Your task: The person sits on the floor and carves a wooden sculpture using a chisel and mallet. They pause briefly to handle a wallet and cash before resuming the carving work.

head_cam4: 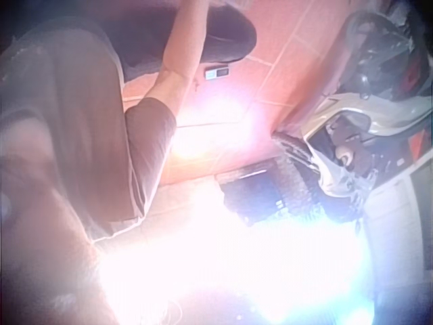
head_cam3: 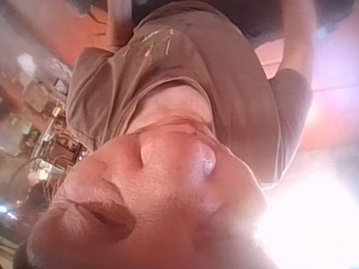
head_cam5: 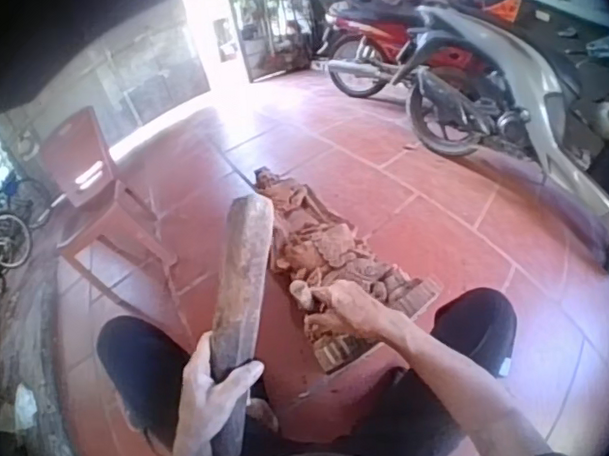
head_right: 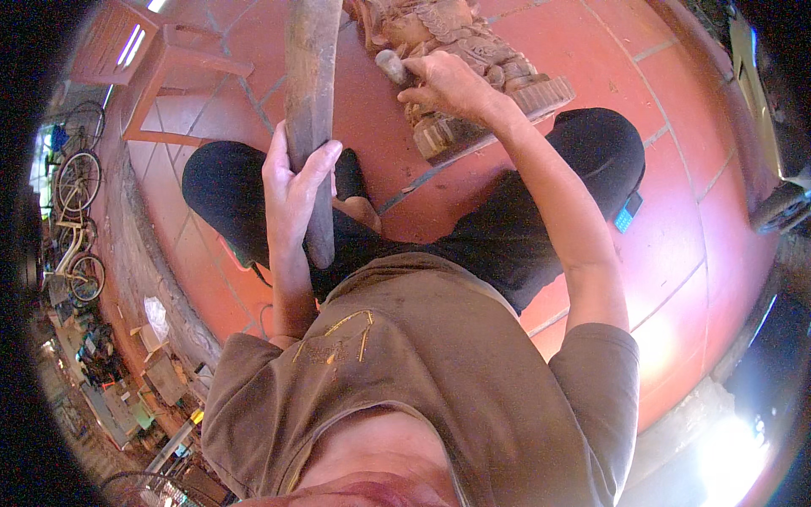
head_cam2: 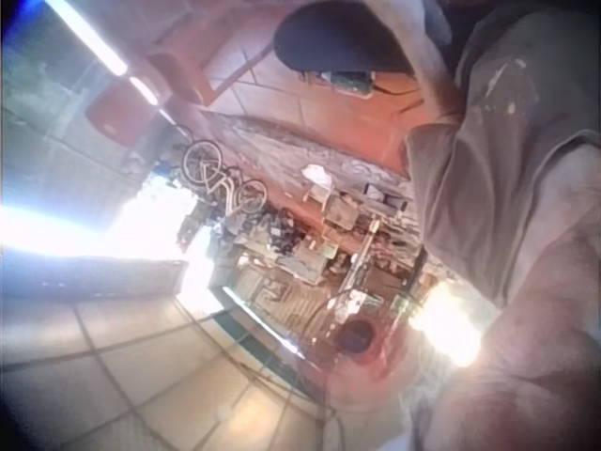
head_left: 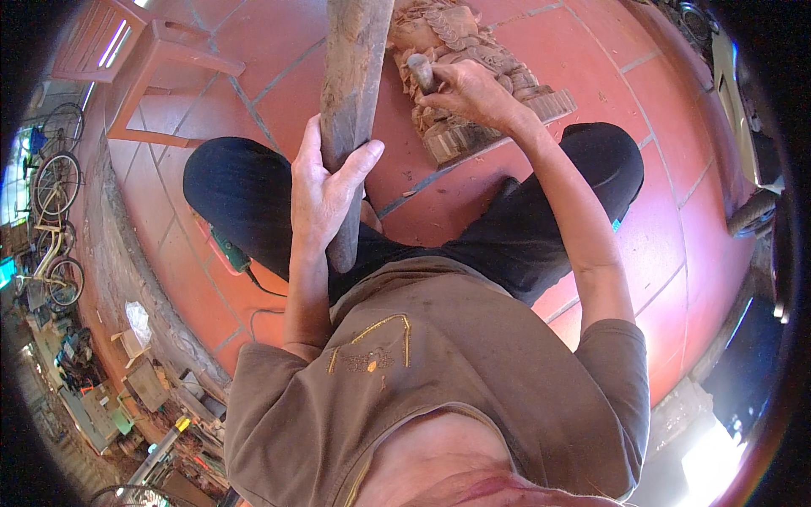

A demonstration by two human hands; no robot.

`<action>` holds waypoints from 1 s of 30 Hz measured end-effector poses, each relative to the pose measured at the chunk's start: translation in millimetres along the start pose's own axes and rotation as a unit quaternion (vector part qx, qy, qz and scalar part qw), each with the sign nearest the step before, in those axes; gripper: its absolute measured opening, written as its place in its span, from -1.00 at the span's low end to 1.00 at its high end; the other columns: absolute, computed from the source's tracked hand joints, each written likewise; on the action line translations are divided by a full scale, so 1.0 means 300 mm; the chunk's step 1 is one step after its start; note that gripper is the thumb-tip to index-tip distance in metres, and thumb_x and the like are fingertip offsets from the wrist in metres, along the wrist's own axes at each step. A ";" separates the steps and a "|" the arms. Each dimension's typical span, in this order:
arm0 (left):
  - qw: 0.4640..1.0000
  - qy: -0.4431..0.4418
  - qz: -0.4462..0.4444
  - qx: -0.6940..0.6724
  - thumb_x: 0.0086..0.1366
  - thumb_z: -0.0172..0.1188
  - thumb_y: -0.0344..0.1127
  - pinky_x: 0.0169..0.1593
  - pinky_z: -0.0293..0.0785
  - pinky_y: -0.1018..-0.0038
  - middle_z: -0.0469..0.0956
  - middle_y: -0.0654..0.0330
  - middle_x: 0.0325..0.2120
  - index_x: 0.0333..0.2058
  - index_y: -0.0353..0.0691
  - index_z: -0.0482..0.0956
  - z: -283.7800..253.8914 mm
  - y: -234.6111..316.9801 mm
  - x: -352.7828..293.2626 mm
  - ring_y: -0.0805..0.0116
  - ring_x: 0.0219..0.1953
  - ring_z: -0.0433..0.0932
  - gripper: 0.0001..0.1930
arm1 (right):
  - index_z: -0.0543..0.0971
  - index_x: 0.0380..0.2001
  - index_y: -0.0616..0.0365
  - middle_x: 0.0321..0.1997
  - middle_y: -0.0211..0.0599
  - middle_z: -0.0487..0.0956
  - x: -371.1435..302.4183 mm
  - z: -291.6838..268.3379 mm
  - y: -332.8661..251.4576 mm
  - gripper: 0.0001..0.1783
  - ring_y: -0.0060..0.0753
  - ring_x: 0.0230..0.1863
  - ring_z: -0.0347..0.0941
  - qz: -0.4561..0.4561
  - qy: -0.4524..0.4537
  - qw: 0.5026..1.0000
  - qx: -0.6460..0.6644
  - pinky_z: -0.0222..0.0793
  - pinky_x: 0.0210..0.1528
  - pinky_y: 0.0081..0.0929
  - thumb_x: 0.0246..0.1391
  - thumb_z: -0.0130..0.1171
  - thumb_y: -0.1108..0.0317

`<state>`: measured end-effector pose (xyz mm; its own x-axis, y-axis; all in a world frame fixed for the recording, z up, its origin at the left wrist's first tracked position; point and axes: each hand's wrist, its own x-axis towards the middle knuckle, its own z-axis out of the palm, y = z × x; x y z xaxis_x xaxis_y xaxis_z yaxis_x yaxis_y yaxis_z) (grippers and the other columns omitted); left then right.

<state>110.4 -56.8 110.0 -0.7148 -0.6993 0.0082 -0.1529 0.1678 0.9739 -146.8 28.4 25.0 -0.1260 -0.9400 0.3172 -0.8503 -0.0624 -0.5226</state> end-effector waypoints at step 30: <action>0.992 -0.051 -0.113 0.010 0.25 0.33 -0.13 -0.32 0.45 0.46 0.53 0.21 -0.48 -0.10 -0.32 0.44 -0.032 -0.075 -0.006 0.47 -0.46 0.49 -0.58 | 0.54 -0.25 0.25 -0.42 0.04 0.58 0.015 -0.015 0.032 -0.66 0.01 -0.37 0.54 0.039 0.030 0.998 0.028 0.43 -0.29 -0.20 0.04 0.35 0.22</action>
<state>121.6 -65.9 90.3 -0.7262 -0.6462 -0.2348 -0.3311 0.0294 0.9431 -157.8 25.2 25.1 -0.2225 -0.9213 0.3190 -0.8071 -0.0095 -0.5903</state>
